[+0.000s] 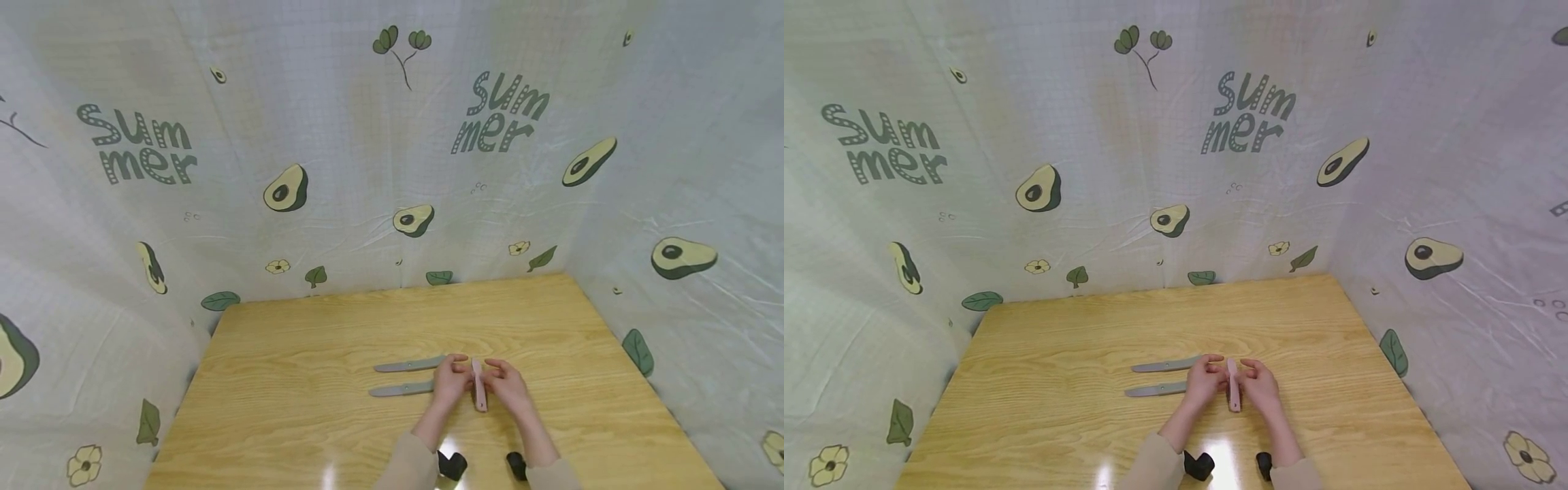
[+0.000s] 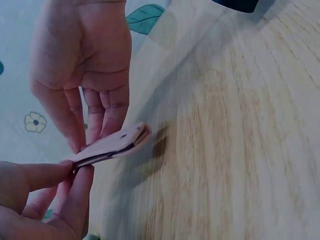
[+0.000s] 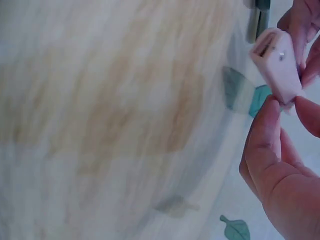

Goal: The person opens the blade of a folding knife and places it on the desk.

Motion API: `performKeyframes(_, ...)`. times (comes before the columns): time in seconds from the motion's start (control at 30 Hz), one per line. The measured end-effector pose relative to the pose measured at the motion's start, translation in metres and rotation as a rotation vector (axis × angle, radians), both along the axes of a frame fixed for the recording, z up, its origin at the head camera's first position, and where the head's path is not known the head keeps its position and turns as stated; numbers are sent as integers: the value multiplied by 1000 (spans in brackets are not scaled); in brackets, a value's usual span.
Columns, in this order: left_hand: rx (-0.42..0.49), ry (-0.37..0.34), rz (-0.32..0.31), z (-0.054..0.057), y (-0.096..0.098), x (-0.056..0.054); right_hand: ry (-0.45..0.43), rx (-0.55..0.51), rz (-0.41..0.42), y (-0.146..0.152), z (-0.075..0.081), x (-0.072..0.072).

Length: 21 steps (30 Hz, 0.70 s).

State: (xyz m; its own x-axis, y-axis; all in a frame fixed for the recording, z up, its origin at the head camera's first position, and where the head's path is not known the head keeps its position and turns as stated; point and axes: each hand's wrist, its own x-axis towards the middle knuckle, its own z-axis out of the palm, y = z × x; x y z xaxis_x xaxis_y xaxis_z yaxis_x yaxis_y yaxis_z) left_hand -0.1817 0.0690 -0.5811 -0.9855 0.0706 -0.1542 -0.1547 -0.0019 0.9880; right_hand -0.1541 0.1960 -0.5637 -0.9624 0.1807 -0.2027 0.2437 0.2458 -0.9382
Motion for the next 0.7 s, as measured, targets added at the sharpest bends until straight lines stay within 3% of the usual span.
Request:
performKeyframes(0.2, 82, -45, -83, 8, -24, 0, 46, -61, 23, -10, 5, 0)
performKeyframes(0.37, 134, -40, -159, 12, -46, 1, 40, -115, 44, -23, 13, 4)
performKeyframes(0.6, 111, 29, -276, 13, -81, 8, 36, -216, 157, -41, 26, 14)
performKeyframes(0.7, 106, 49, -294, 12, -94, 13, 35, -250, 216, -48, 29, 16)
